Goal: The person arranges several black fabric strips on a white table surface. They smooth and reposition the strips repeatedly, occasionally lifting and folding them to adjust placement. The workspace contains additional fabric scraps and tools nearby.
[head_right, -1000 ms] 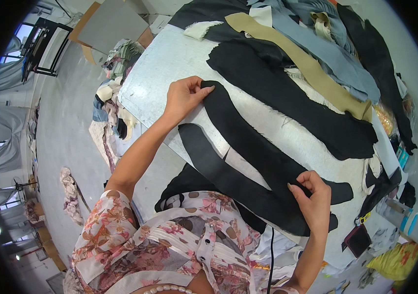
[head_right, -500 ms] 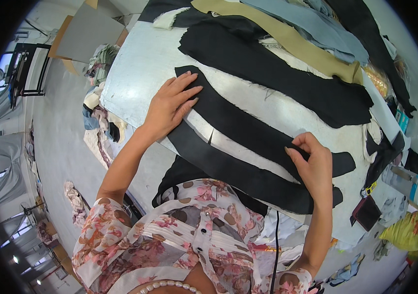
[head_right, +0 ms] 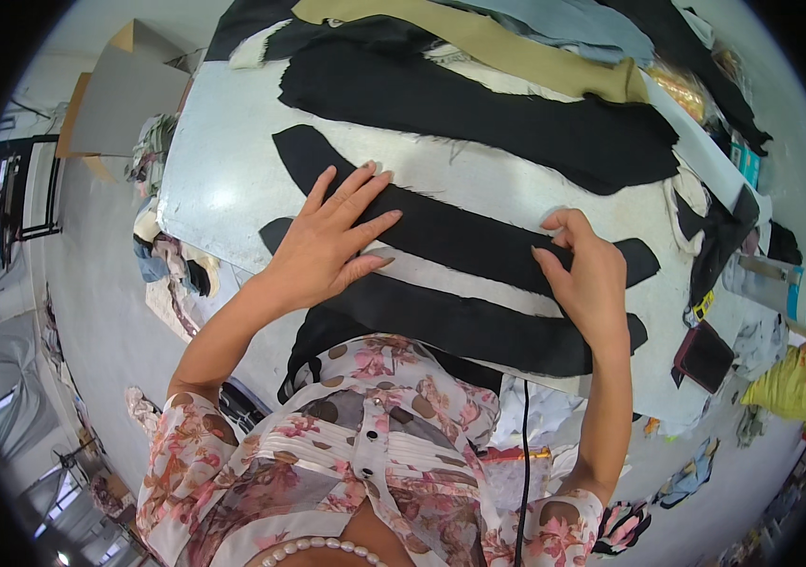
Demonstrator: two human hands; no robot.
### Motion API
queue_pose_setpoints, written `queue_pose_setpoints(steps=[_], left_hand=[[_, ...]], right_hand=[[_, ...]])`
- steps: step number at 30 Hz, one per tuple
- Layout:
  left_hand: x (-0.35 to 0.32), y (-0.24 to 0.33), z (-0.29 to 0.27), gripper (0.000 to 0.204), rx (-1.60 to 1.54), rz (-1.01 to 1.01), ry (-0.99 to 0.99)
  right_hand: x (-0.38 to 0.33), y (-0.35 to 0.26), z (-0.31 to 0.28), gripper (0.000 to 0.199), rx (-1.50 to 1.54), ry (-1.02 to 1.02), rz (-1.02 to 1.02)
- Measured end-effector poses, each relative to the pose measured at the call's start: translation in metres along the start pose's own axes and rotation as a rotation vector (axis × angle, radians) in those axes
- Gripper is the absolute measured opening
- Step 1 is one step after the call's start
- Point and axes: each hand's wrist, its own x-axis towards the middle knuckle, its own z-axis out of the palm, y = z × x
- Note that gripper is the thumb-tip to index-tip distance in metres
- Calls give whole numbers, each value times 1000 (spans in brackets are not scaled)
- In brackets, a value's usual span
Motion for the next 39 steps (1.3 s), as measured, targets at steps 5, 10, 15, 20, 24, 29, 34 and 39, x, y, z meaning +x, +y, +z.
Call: queue_pose_setpoints(steps=[5,10,15,20,24,29,34,39], left_hand=[[20,22,11,54,-148,199,-39],[21,17,12,53,-125,194,-49],[42,41,17,52,-82,333,-11],[55,47,32,51,-82,414,-78],[63,56,18,50,30,405,-145],[91,80,36,50,-55,541,2],[98,79,48,48,-71,584,43],[106,93,45,50,-72,620,49]], right_hand=[[-2,-1,5,36,-48,77,-49],[-7,11,-17,36,-51,25,43],[-7,20,-13,36,-81,89,6],[-11,19,-22,38,-80,71,82],[-20,36,-39,39,2,51,167],[-17,44,-29,36,26,113,125],[-20,46,-35,40,9,147,226],[-33,65,-50,40,223,166,219]])
